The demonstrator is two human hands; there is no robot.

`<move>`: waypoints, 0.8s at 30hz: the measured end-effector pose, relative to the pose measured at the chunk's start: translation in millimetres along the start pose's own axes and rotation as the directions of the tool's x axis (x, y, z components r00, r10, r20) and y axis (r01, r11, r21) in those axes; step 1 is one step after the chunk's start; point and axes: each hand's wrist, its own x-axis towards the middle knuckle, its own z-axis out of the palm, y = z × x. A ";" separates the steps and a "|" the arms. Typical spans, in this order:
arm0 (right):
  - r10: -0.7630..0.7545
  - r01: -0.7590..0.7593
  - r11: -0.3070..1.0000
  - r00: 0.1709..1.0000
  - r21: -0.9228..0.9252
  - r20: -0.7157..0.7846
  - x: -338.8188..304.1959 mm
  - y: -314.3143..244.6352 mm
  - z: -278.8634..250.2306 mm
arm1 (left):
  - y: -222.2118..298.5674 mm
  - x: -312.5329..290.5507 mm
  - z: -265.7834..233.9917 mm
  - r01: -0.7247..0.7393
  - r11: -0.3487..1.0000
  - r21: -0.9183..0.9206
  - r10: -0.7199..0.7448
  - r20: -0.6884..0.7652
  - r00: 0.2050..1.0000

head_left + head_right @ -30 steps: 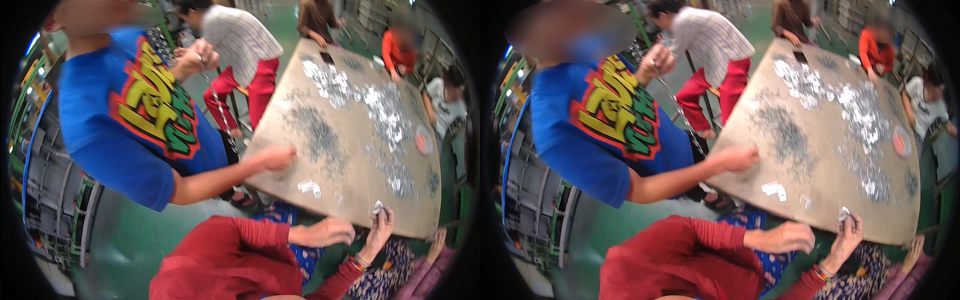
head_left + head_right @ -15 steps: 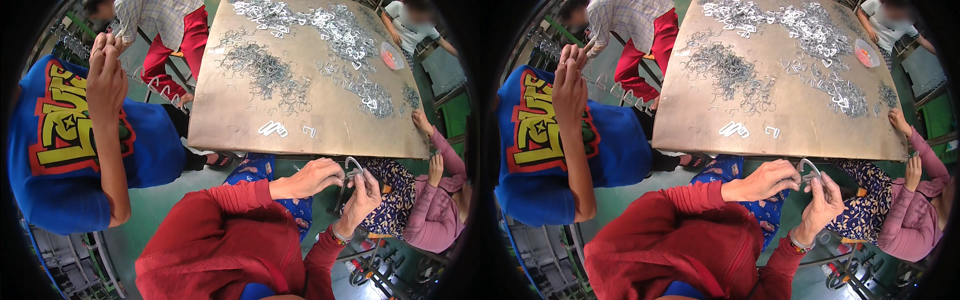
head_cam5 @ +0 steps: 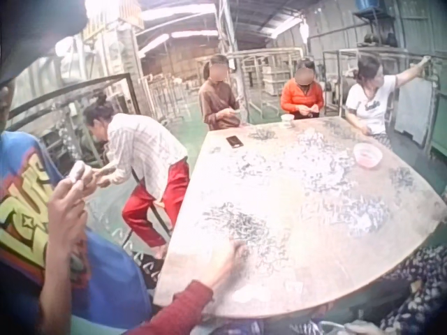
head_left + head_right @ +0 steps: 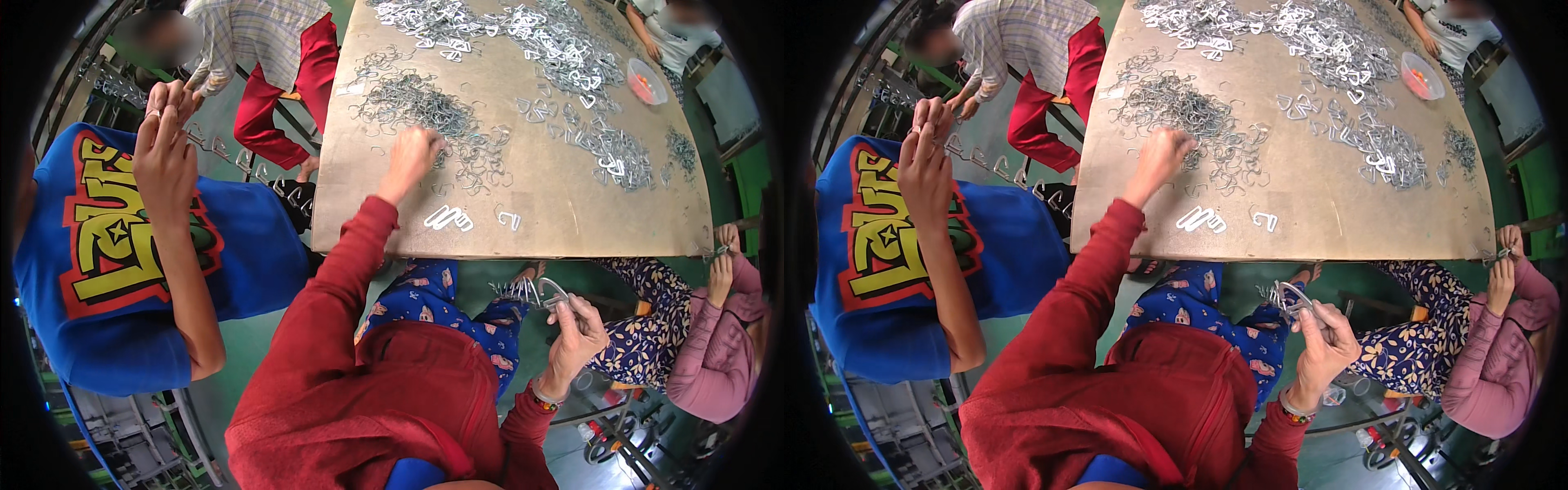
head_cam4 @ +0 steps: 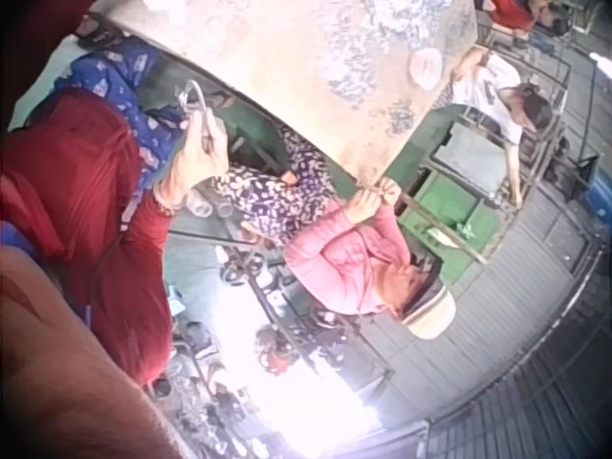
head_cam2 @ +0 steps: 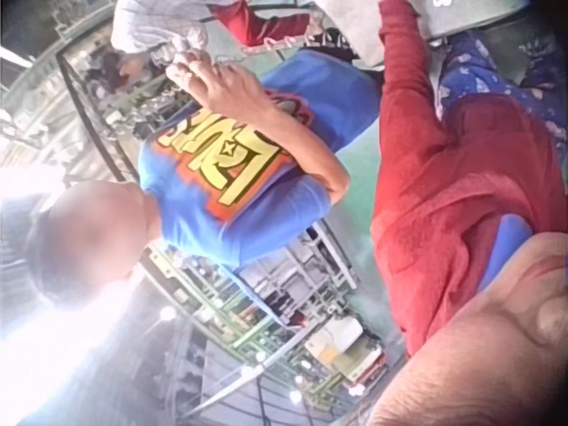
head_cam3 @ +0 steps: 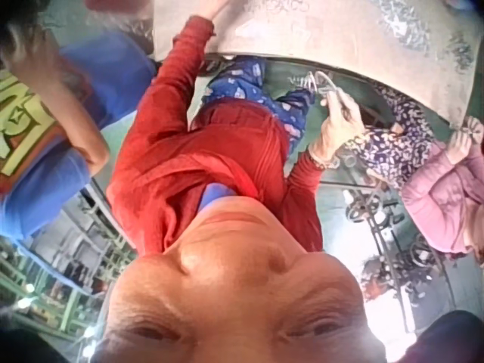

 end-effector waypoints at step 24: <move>-0.025 0.024 0.999 1.000 -0.033 -0.018 -25.7 -18.5 -5.9 | -9.9 67.3 -1.2 -0.346 0.933 0.101 0.356 -0.095 0.930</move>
